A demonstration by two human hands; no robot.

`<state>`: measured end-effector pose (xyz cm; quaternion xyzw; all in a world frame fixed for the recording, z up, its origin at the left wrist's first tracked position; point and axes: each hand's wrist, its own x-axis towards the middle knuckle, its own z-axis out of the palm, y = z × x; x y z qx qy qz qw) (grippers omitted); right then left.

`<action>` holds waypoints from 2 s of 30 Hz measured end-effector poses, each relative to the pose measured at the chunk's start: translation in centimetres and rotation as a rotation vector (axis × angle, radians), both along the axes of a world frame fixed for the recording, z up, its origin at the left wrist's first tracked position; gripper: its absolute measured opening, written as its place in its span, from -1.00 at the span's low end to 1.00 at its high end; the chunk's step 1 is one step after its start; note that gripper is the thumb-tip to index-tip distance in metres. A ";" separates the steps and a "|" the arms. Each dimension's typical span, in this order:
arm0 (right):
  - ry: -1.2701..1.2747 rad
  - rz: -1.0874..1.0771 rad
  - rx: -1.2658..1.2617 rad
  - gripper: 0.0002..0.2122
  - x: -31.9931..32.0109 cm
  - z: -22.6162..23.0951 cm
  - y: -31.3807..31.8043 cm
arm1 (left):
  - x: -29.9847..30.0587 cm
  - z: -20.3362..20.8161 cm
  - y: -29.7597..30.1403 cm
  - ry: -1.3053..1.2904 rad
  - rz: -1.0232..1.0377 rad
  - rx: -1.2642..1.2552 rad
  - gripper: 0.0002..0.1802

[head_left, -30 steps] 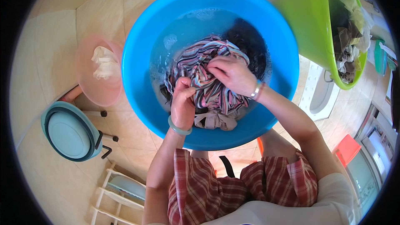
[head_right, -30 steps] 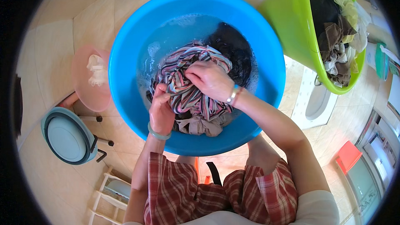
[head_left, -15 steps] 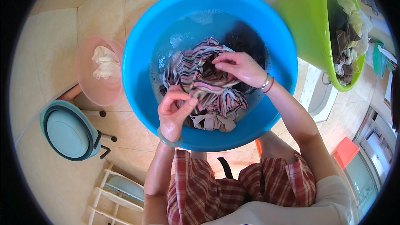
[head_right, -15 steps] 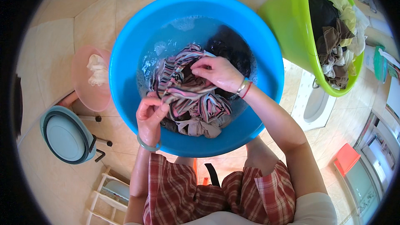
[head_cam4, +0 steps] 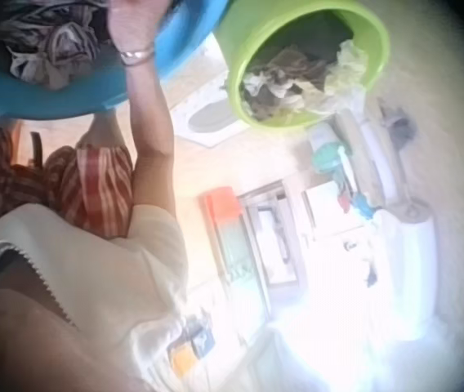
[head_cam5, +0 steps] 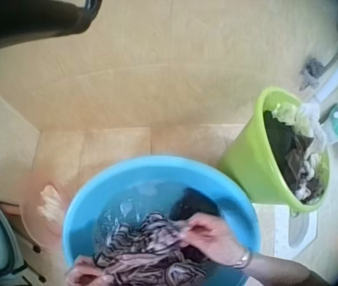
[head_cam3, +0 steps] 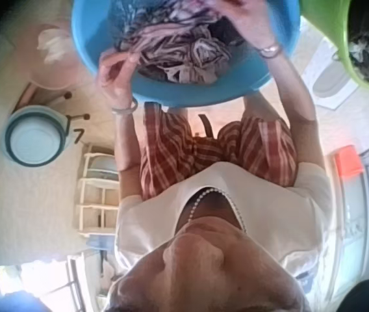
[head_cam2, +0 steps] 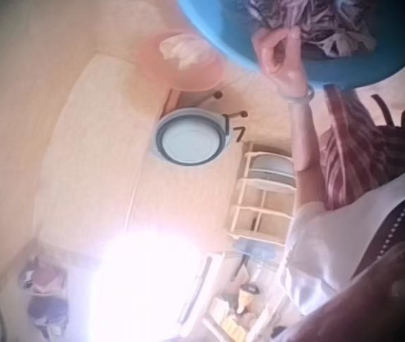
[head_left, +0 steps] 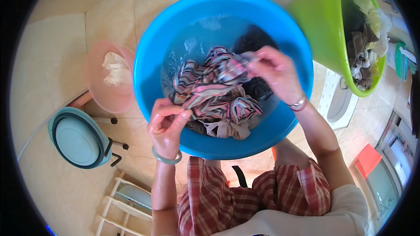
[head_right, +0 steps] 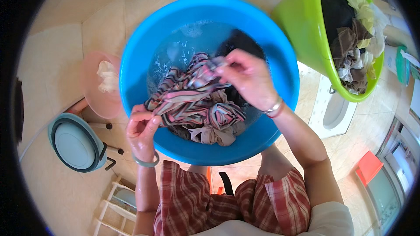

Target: The person hand-washes multiple garments in a blue basin filled with soapy water, scrubbing and rinsing each item individually. After washing, the person wrings out each garment and transfers it to a green bucket beside the basin.

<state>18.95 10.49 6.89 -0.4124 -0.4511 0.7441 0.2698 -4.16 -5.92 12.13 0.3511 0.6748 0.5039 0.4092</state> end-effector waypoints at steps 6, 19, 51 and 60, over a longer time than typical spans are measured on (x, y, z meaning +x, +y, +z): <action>-0.097 -0.148 0.232 -0.92 3.5 3.4 3.5 | -0.5 7.3 1.0 0.158 0.137 -0.014 -0.86; -0.057 0.405 0.724 -0.27 -5.1 -1.8 -3.0 | 6.6 20.9 1.9 1.141 0.408 0.093 -0.17; -1.012 0.762 1.452 -0.41 -8.2 -14.4 4.2 | -1.8 -16.6 7.9 1.118 -0.772 -0.585 -0.05; -0.999 0.791 1.368 -0.56 -10.1 -15.0 5.7 | -2.8 -17.2 10.8 0.734 -0.775 -0.820 -0.14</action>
